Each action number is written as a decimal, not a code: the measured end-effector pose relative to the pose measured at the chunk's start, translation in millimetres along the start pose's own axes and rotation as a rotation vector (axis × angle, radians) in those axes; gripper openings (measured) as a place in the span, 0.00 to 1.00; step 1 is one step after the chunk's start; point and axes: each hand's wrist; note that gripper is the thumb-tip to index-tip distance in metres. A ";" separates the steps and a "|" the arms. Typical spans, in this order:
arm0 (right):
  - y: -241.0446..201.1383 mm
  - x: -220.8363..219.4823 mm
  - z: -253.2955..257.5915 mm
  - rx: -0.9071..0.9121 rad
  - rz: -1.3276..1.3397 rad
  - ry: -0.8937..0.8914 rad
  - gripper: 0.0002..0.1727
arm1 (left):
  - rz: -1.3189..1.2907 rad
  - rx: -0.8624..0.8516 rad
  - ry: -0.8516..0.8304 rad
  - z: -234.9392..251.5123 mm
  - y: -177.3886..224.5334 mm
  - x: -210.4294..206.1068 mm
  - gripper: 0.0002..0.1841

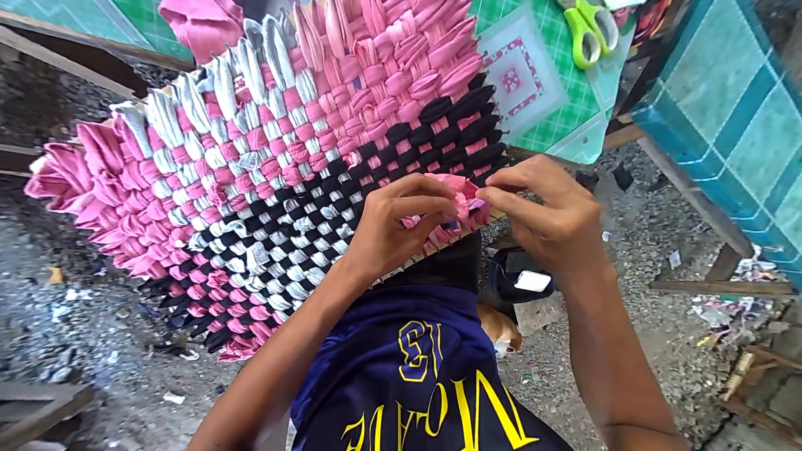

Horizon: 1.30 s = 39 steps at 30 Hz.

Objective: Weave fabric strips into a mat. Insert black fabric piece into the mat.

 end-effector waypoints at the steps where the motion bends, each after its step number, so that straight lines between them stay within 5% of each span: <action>1: -0.1 -0.3 0.2 0.001 -0.001 0.000 0.11 | -0.003 0.002 -0.003 0.2 0.2 0.1 0.06; 24: 10.2 -12.5 8.1 0.100 0.076 -0.173 0.14 | 0.053 0.067 -0.002 2.4 -7.0 -5.1 0.06; 39: 25.7 -35.6 -11.6 -0.098 0.463 0.014 0.06 | -0.238 0.210 0.125 6.6 -13.4 -14.7 0.05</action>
Point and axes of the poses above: each hand's wrist, its own z-axis towards the middle knuckle, its own x-axis out of the back of the hand, y = z × x, and after that the axes turned 7 degrees about -x, right-handed
